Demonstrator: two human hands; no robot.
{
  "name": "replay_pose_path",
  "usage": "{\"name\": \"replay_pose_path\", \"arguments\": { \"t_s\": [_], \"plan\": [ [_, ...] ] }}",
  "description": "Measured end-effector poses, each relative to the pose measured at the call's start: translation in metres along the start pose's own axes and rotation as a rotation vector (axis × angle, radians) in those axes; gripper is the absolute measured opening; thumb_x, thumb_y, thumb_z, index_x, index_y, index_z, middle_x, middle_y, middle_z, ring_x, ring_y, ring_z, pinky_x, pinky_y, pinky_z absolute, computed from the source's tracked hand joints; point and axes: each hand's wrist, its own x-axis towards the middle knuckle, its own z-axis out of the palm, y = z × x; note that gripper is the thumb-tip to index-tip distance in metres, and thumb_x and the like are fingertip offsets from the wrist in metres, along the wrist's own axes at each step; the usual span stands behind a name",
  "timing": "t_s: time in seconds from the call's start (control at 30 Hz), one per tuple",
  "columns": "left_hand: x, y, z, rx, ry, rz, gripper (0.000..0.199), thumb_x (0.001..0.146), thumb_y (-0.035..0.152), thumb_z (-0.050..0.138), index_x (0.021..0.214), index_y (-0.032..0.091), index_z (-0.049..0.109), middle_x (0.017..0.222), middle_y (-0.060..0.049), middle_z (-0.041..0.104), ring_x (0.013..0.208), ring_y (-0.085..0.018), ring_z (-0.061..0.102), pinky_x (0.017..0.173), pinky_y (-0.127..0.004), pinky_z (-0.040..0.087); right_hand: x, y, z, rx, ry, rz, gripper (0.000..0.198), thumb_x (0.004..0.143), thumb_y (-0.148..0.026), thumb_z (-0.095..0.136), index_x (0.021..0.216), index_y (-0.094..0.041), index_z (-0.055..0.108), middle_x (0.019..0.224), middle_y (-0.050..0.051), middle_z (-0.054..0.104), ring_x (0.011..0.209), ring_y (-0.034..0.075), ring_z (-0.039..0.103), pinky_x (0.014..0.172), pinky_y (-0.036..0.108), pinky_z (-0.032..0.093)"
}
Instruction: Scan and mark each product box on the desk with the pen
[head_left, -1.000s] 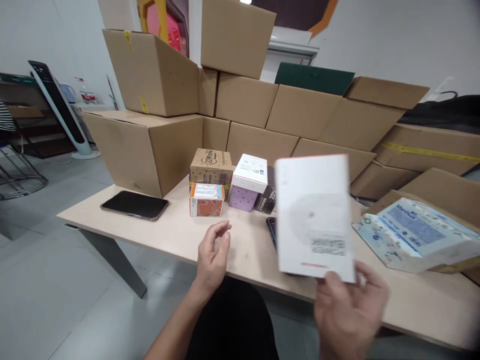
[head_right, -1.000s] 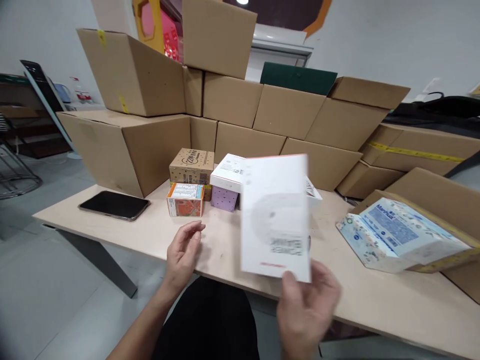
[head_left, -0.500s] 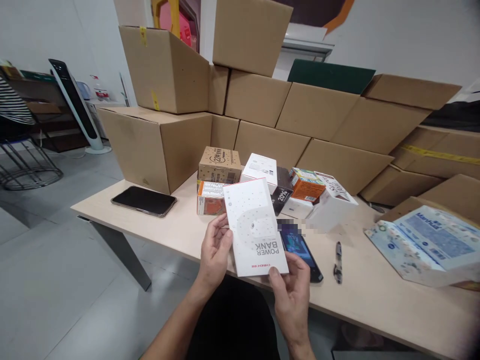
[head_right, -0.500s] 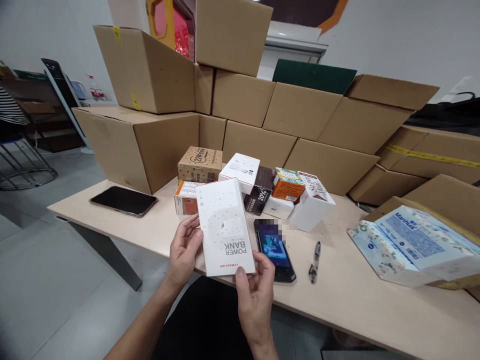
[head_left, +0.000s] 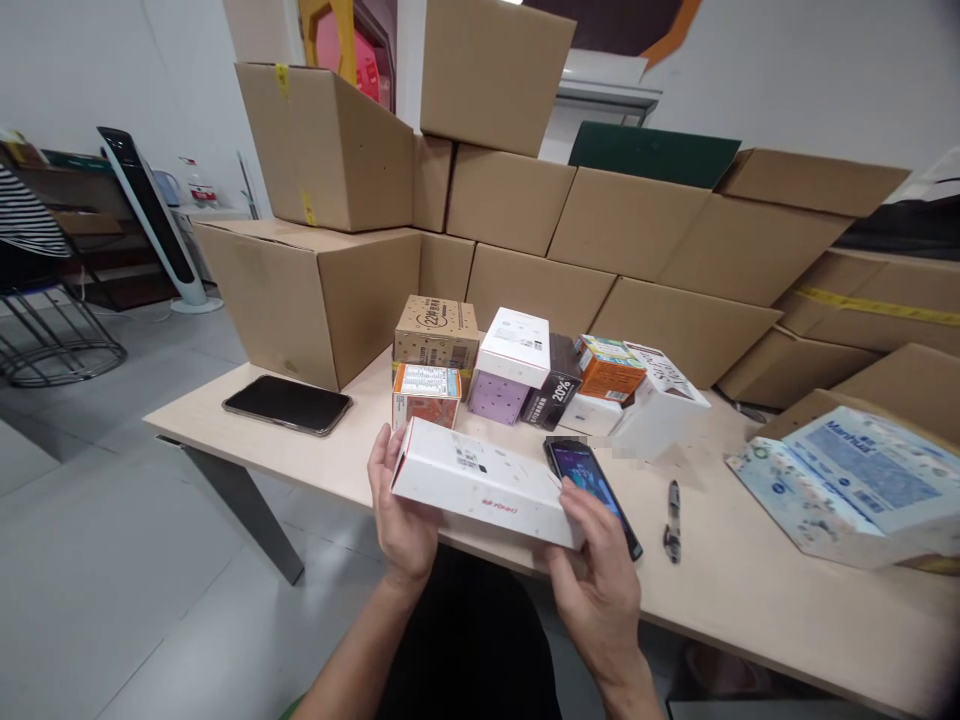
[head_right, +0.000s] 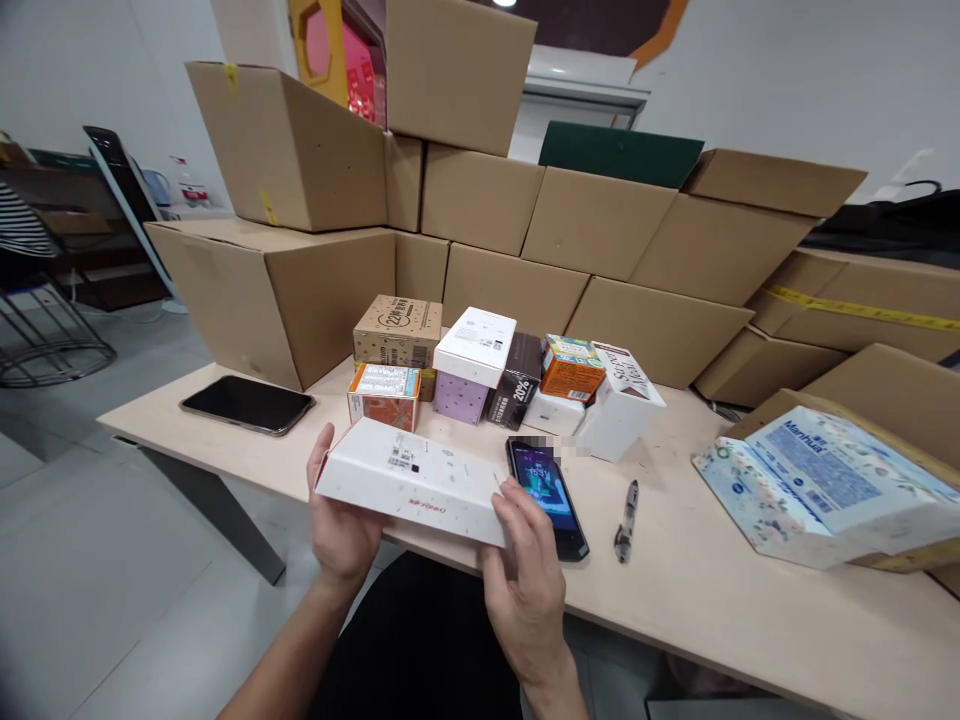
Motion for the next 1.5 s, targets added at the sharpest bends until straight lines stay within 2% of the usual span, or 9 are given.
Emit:
{"name": "replay_pose_path", "arguments": {
  "t_s": [0.1,0.27,0.5,0.6,0.8,0.93,1.1,1.27,1.5],
  "plan": [
    [0.0,0.009,0.004,-0.201,0.078,-0.133,0.059,0.101,0.055,0.026,0.144,0.022,0.05,0.148,-0.011,0.054,0.137,-0.028,0.052,0.11,-0.042,0.048,-0.001,-0.002,0.006,-0.064,0.02,-0.045,0.057,0.086,-0.008,0.055,0.137,-0.034,0.053,0.133,0.009,0.059,0.123,0.028,0.06,0.096,0.053,0.056],
    [0.002,0.02,0.0,-0.277,0.003,-0.258,0.074,0.096,0.068,0.026,0.137,0.017,0.058,0.14,-0.013,0.062,0.135,-0.033,0.054,0.108,-0.046,0.05,-0.006,0.0,0.013,-0.155,0.0,-0.059,0.053,0.087,-0.007,0.055,0.135,-0.031,0.053,0.131,0.012,0.057,0.121,0.028,0.06,0.094,0.052,0.058],
    [0.01,0.021,-0.026,0.172,-0.177,-0.246,0.05,0.088,0.043,0.066,0.133,0.02,0.063,0.146,-0.009,0.057,0.142,-0.03,0.045,0.119,-0.043,0.038,-0.01,0.0,0.011,-0.168,-0.072,-0.053,0.047,0.087,-0.008,0.055,0.131,-0.025,0.054,0.137,0.015,0.054,0.13,0.03,0.054,0.099,0.053,0.056],
    [0.011,0.023,-0.028,0.262,-0.19,-0.214,0.05,0.087,0.035,0.065,0.135,0.023,0.06,0.145,-0.008,0.058,0.139,-0.029,0.049,0.116,-0.043,0.042,-0.013,0.001,0.011,-0.176,-0.124,-0.061,0.044,0.087,-0.008,0.056,0.129,-0.023,0.055,0.138,0.016,0.054,0.133,0.031,0.052,0.099,0.053,0.056],
    [0.008,0.023,-0.029,0.398,-0.254,-0.11,0.051,0.089,0.022,0.058,0.14,0.026,0.054,0.148,-0.007,0.054,0.142,-0.027,0.046,0.121,-0.046,0.034,-0.016,0.002,0.011,-0.139,-0.14,-0.032,0.04,0.088,-0.009,0.056,0.125,-0.024,0.058,0.139,0.013,0.055,0.133,0.031,0.052,0.101,0.053,0.054],
    [0.006,0.021,-0.027,0.501,-0.28,-0.039,0.051,0.091,0.019,0.054,0.142,0.026,0.051,0.148,-0.008,0.053,0.141,-0.027,0.046,0.121,-0.048,0.034,-0.013,-0.001,0.006,-0.128,-0.052,-0.009,0.039,0.09,-0.01,0.055,0.125,-0.026,0.058,0.134,0.012,0.058,0.126,0.029,0.058,0.1,0.052,0.054],
    [0.004,0.016,-0.018,0.659,-0.33,0.165,0.049,0.094,0.017,0.049,0.142,0.024,0.049,0.147,-0.01,0.052,0.14,-0.027,0.045,0.119,-0.05,0.037,-0.011,0.011,-0.011,-0.338,0.146,0.078,0.054,0.088,-0.03,0.065,0.14,-0.028,0.05,0.134,0.016,0.054,0.129,0.037,0.05,0.105,0.068,0.039],
    [0.002,0.008,-0.01,0.764,-0.356,0.249,0.049,0.093,0.016,0.049,0.141,0.024,0.05,0.146,-0.013,0.05,0.14,-0.029,0.045,0.115,-0.051,0.04,-0.015,0.032,-0.021,-0.434,-0.067,0.281,0.084,0.082,-0.065,0.063,0.15,-0.021,0.039,0.146,0.025,0.039,0.136,0.048,0.039,0.102,0.073,0.037],
    [0.016,0.02,-0.014,0.948,-0.421,0.145,0.055,0.098,0.036,0.046,0.149,0.018,0.04,0.145,-0.016,0.052,0.132,-0.033,0.048,0.109,-0.056,0.041,-0.009,0.029,-0.02,-0.433,-0.189,0.48,0.091,0.083,-0.075,0.051,0.151,-0.016,0.037,0.153,0.028,0.031,0.142,0.046,0.032,0.106,0.064,0.038]
  ]
}}
